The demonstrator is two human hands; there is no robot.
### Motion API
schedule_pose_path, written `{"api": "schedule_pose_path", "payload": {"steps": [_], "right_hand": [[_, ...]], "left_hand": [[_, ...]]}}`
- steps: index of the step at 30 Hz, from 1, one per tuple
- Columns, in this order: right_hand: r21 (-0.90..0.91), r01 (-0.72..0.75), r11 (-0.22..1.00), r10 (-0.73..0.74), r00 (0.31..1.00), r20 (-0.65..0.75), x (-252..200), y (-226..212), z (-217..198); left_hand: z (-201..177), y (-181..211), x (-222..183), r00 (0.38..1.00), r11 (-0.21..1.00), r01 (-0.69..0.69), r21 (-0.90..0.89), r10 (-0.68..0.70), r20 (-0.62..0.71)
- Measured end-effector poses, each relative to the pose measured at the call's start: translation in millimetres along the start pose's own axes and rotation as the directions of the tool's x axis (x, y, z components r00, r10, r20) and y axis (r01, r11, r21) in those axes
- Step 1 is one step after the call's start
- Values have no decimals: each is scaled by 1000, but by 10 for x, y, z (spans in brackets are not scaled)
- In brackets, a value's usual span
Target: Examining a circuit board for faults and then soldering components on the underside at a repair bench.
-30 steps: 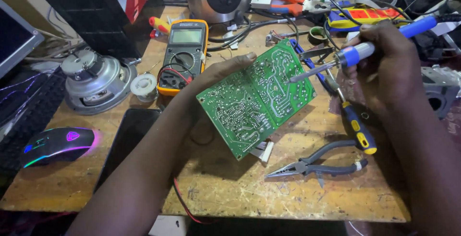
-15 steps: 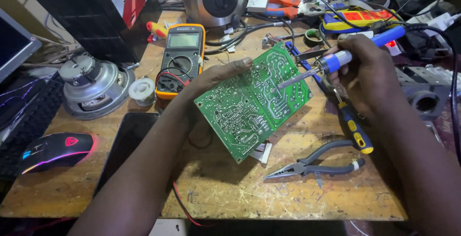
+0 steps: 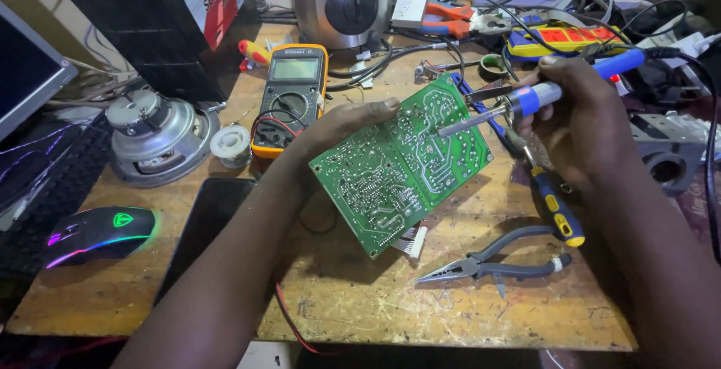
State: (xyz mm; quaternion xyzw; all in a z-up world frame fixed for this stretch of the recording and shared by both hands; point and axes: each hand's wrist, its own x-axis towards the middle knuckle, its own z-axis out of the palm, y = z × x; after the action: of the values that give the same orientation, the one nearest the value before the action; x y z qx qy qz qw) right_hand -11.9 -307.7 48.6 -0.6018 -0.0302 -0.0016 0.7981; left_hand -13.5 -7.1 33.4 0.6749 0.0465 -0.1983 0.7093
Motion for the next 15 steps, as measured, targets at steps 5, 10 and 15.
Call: {"api": "schedule_pose_path", "payload": {"steps": [5, 10, 15], "right_hand": [[-15, 18, 1000, -18, 1000, 3, 25, 34, -45], [-33, 28, 999, -27, 999, 16, -3, 27, -5], [23, 24, 999, -25, 999, 36, 11, 33, -14]], "left_hand": [[-118, -112, 193, 996, 988, -88, 128, 84, 38], [-198, -201, 357, 965, 865, -263, 427, 242, 103], [-45, -103, 173, 997, 986, -73, 152, 77, -24]]}}
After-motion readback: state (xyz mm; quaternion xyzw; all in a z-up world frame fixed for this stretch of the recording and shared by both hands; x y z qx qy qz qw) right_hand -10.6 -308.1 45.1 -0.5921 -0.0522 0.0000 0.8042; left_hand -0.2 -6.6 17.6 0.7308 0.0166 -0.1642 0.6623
